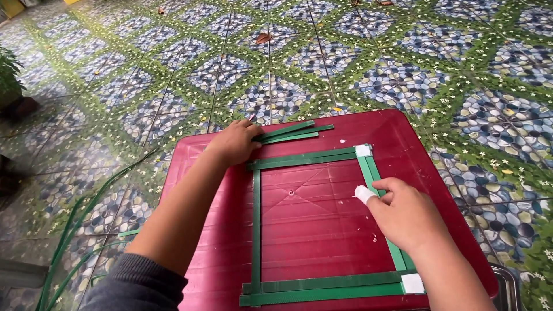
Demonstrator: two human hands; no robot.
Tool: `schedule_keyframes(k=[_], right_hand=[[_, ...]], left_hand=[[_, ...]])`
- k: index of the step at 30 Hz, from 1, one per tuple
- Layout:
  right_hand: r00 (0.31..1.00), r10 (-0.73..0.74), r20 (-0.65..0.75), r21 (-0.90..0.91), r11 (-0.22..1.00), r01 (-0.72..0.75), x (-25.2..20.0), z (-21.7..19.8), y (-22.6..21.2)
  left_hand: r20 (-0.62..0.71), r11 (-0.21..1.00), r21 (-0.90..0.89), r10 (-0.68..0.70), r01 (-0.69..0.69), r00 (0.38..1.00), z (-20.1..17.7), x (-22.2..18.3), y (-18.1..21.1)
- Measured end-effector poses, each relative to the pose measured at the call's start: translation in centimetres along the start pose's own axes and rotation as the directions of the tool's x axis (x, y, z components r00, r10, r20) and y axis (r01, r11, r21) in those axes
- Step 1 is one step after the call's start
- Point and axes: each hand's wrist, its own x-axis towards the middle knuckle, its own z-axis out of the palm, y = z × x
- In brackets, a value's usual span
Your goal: Assembling a rectangular frame, likely for a sleeping bag, by taping together green plastic strips on a small table.
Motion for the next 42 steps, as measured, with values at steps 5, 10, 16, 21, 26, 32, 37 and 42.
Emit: schedule_keyframes(k=[5, 10, 16, 21, 26, 32, 37, 42], right_hand=[[1.000, 0.003, -0.010, -0.023, 1.000, -0.003, 0.3, 0.2, 0.4], [1.000, -0.012, -0.025, -0.025, 1.000, 0.012, 0.6, 0.4, 0.8], [0.998, -0.006, -0.063, -0.031, 1.000, 0.004, 0.7, 0.5, 1.1], [0.994, 0.108, -0.011, -0.049, 0.993, -0.109, 0.3, -0.4, -0.4], [0.995, 0.099, -0.023, -0.041, 0.994, -0.100, 0.6, -0.5, -0.2], [0.995, 0.095, -0.007, -0.037, 0.995, -0.095, 0.2, -0.3, -0.5], [0.994, 0.114, 0.001, -0.038, 0.993, -0.113, -0.1, -0.4, -0.6], [0.994, 0.110, -0.001, -0.036, 0.993, -0.110, 0.3, -0.3, -0.5]], left_hand=[[-0.036, 0.997, -0.015, 0.075, -0.076, 0.996, 1.5, 2.0, 0.6], [-0.015, 0.997, -0.081, -0.009, 0.008, 1.000, 1.5, 2.0, 1.1], [-0.028, 0.991, -0.111, -0.084, 0.080, 0.996, 0.9, 1.3, 1.9], [0.007, 0.972, -0.226, -0.068, 0.068, 0.998, -1.0, 0.3, 2.8], [-0.117, 0.942, -0.286, -0.217, 0.176, 0.969, -2.2, -1.3, 2.0], [0.115, 0.956, -0.116, -0.256, 0.269, 0.960, -3.5, -2.7, 1.7], [0.165, 0.961, -0.030, -0.268, 0.276, 0.949, -3.1, -1.8, 1.8], [0.120, 0.955, 0.004, -0.296, 0.298, 0.947, -2.1, -1.0, 0.7]])
